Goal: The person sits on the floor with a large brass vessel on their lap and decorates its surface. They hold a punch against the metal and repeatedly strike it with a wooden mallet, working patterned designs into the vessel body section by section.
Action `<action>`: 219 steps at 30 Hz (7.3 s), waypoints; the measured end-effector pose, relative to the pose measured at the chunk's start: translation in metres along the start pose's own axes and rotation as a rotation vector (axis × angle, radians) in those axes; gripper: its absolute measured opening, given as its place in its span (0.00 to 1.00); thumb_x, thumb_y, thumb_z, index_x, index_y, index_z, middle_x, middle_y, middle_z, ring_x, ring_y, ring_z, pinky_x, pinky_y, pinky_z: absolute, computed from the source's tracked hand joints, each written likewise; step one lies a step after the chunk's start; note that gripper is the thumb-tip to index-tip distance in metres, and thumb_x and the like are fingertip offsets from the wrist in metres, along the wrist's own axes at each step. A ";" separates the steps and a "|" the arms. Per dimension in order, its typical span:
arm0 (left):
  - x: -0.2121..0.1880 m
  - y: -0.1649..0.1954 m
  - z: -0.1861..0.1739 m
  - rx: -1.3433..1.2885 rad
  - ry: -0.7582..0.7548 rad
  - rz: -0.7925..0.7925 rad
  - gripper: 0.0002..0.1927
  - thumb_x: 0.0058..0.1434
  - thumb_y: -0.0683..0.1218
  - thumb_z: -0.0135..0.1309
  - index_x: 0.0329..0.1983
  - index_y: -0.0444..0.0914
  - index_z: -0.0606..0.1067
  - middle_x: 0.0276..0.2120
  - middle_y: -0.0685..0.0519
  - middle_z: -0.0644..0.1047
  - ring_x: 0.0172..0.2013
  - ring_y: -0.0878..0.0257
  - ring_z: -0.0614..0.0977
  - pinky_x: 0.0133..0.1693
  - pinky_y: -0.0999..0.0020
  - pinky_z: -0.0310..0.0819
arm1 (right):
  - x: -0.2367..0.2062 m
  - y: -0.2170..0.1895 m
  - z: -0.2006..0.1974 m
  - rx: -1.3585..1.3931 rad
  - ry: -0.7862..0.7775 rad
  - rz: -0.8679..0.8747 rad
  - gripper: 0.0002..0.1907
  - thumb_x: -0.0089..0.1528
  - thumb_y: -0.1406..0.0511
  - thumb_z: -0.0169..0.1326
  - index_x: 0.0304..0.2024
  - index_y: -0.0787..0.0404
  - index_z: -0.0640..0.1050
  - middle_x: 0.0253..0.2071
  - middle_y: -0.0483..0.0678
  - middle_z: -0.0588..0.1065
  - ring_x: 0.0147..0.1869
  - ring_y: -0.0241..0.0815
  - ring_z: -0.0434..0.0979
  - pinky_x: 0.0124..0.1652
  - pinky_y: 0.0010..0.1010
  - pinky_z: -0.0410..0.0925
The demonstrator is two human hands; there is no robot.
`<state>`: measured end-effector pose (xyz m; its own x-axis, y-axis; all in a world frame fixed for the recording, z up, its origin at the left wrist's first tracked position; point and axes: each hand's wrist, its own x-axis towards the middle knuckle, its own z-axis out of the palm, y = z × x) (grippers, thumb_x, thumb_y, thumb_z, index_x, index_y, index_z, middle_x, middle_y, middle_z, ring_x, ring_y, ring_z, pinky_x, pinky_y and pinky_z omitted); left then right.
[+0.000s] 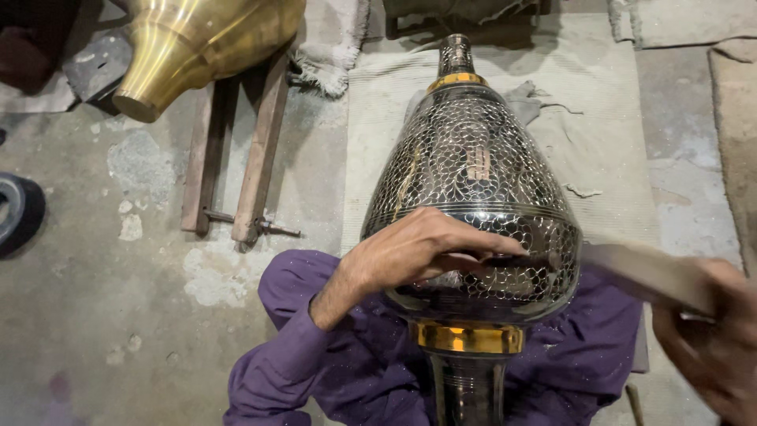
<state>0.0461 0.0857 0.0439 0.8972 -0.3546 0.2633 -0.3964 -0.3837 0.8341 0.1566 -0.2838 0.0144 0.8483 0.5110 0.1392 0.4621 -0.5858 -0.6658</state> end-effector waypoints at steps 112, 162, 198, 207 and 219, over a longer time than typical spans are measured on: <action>-0.011 0.034 0.041 -0.219 0.861 -0.455 0.29 0.64 0.37 0.60 0.67 0.34 0.65 0.38 0.47 0.85 0.37 0.63 0.89 0.38 0.71 0.90 | 0.202 -0.148 -0.024 -0.578 -0.344 -0.601 0.43 0.53 0.67 0.63 0.72 0.46 0.70 0.46 0.50 0.78 0.39 0.42 0.81 0.44 0.36 0.79; 0.016 -0.001 -0.005 -0.041 -0.134 -0.084 0.25 0.67 0.38 0.53 0.64 0.55 0.74 0.53 0.60 0.83 0.41 0.70 0.88 0.52 0.66 0.87 | -0.007 0.015 -0.002 -0.172 0.054 0.022 0.21 0.58 0.78 0.57 0.54 0.70 0.71 0.39 0.56 0.76 0.39 0.44 0.81 0.38 0.29 0.74; 0.027 -0.003 -0.020 0.001 -0.340 -0.048 0.26 0.68 0.34 0.49 0.63 0.55 0.74 0.55 0.58 0.83 0.40 0.67 0.89 0.41 0.71 0.87 | -0.043 0.007 0.010 -0.019 0.176 -0.056 0.31 0.52 0.73 0.61 0.59 0.60 0.70 0.42 0.51 0.73 0.43 0.41 0.79 0.44 0.28 0.74; 0.021 -0.010 -0.009 0.229 -0.239 0.040 0.31 0.66 0.34 0.49 0.66 0.57 0.72 0.49 0.59 0.85 0.39 0.69 0.87 0.41 0.71 0.86 | -0.047 -0.009 0.018 0.435 0.231 0.057 0.28 0.56 0.76 0.59 0.56 0.56 0.68 0.39 0.47 0.76 0.39 0.36 0.79 0.43 0.21 0.71; 0.010 0.016 -0.021 0.096 -0.056 -0.044 0.25 0.66 0.44 0.59 0.67 0.51 0.72 0.46 0.54 0.85 0.41 0.63 0.87 0.45 0.65 0.85 | 0.006 -0.021 -0.011 -0.191 -0.073 0.033 0.23 0.55 0.80 0.56 0.53 0.65 0.76 0.41 0.52 0.75 0.35 0.43 0.78 0.33 0.30 0.72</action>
<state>0.0531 0.0938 0.0703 0.9027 -0.3819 0.1981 -0.3765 -0.4788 0.7931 0.1552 -0.2750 0.0368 0.8459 0.5297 0.0617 0.4811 -0.7080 -0.5170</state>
